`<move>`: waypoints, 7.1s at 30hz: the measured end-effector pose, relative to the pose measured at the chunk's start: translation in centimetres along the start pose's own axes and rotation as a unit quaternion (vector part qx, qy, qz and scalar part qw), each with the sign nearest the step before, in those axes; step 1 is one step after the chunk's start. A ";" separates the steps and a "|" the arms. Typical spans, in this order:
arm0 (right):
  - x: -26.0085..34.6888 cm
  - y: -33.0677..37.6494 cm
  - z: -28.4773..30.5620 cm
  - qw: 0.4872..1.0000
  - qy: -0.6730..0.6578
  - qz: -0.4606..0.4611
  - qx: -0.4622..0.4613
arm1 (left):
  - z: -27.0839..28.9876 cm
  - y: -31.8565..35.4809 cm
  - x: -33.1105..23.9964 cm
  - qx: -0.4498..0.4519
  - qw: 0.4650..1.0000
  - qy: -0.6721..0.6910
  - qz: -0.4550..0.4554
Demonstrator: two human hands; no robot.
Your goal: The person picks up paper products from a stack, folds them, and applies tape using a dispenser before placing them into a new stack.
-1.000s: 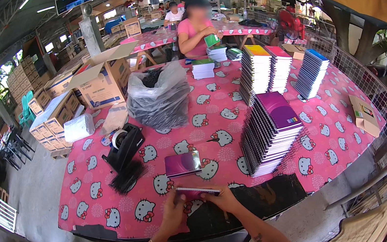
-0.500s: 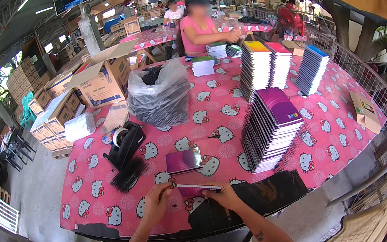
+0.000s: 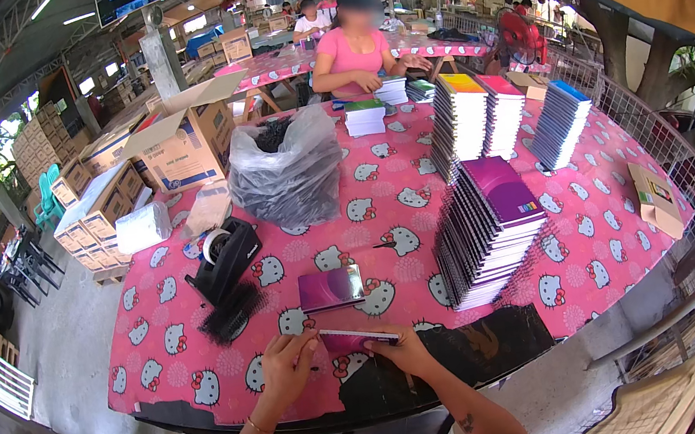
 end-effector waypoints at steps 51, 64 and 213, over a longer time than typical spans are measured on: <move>29.6 4.0 -6.0 0.946 0.195 0.257 0.029 | 4.9 0.8 2.5 -0.090 0.982 0.122 0.111; 10.8 -1.2 -0.8 0.995 -0.027 0.092 -0.039 | 5.2 -5.2 -3.4 -0.046 0.982 0.181 0.009; 0.8 -2.8 -0.5 0.999 0.030 0.036 0.002 | -8.0 -0.8 -5.8 0.090 0.961 -0.157 -0.210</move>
Point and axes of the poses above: each hand's wrist, its own y-axis away from the middle knuckle, its own z-axis out of the back of the hand, x = y × z, the point moved 7 cm from there along -y, towards the middle knuckle, and after that the axes turned 1 degree about x, right-handed, at the moved point
